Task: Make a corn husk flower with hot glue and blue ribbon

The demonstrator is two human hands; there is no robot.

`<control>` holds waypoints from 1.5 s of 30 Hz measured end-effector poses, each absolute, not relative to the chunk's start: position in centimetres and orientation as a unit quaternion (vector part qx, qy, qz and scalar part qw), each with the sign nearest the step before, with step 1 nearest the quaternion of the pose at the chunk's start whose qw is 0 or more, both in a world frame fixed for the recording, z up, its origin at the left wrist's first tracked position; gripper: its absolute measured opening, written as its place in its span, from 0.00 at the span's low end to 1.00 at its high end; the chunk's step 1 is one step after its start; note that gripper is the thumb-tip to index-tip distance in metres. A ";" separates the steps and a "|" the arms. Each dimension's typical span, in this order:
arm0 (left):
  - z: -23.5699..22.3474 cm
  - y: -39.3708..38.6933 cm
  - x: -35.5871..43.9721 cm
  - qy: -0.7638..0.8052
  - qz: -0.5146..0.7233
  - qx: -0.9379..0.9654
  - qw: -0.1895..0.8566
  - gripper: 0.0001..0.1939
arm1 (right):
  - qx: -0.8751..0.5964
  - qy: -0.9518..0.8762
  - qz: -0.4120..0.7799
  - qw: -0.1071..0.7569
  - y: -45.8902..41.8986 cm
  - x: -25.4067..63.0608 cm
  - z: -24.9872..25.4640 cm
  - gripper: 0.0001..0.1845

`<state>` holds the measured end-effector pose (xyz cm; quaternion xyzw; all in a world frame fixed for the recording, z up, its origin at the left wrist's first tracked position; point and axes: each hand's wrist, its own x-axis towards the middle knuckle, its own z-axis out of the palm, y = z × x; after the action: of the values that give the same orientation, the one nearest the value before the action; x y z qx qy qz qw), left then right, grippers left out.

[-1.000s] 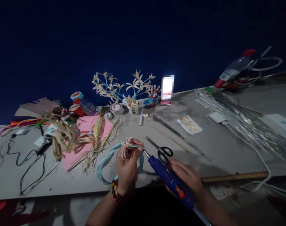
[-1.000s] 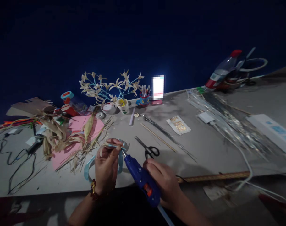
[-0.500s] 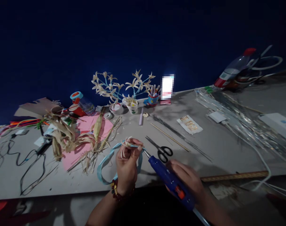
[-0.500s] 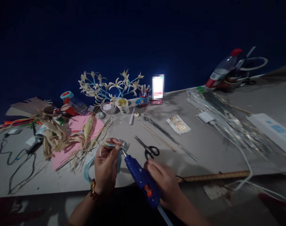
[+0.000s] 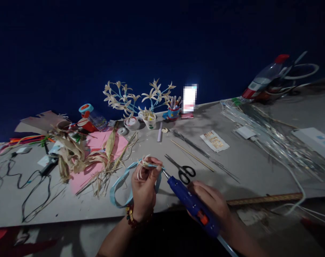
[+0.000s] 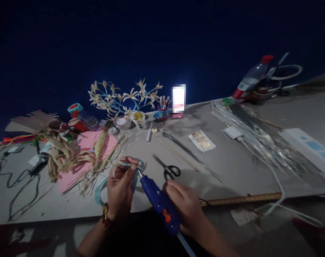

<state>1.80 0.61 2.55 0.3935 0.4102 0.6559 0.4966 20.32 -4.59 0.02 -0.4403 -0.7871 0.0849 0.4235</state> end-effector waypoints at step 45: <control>3.1 0.6 1.9 0.412 0.671 0.384 0.482 0.04 | -0.449 -0.785 0.095 0.417 -5.1 20.6 -0.2 0.06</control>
<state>1.94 0.61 3.08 0.3842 0.4121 0.6712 0.4818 20.64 -5.05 -0.18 -0.4491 -0.7845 0.0945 0.4170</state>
